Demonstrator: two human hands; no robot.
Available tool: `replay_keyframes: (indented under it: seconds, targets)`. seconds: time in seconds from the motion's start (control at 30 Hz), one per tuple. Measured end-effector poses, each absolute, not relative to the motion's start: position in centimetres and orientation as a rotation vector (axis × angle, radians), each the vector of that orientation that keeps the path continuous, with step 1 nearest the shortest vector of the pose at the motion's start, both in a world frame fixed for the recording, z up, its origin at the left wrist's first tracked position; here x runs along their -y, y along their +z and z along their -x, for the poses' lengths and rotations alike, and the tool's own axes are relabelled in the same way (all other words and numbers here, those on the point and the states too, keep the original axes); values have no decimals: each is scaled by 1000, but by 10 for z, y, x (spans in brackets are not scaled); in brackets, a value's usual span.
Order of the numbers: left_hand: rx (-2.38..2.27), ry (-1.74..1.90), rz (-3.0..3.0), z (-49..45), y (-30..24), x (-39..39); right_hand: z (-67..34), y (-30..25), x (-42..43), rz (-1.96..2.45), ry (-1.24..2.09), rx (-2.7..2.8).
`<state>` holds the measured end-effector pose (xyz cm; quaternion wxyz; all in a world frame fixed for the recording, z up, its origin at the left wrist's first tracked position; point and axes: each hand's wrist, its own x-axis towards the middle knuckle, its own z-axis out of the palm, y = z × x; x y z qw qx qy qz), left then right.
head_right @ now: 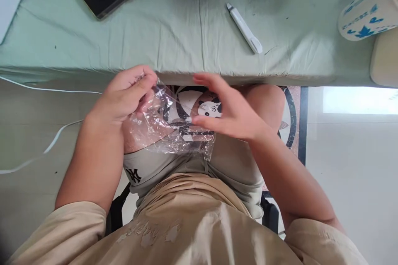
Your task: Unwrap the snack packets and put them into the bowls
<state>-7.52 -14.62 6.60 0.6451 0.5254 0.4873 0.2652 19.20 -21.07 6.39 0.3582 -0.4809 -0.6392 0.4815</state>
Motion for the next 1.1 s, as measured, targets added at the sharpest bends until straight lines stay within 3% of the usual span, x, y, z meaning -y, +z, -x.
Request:
replay_keyframes:
  seconds: [0.1, 0.17, 0.3, 0.43, 0.57, 0.67, 0.8, 0.97, 1.1]
  targets:
    - [-1028, 577, -1194, 71, 67, 126, -162, 50, 193, 1144, 1764, 1552]
    - [-1060, 674, -1171, 74, 64, 112, -151, 42, 191, 1177, 1910, 1458]
    - [-1152, 925, -878, 83, 50, 110, -153, 40, 198, 1240, 1791, 1154]
    - [-1105, 1059, -802, 72, 46, 157, -160, 45, 208, 1296, 1701, 990]
    - [-1154, 1705, -1035, 59, 48, 202, -160, 52, 221, 1273, 1623, 988]
    - [-1227, 1335, -1094, 58, 38, 212, -159, 53, 230, 1238, 1586, 956]
    - [-940, 815, -891, 54, 27, 216, -159, 53, 239, 1266, 1578, 950]
    - [-978, 832, -955, 45, 35, 221, -166, 53, 248, 1378, 1540, 1013]
    - [-950, 911, -1118, 46, 46, 219, -175, 44, 258, 1415, 1315, 976]
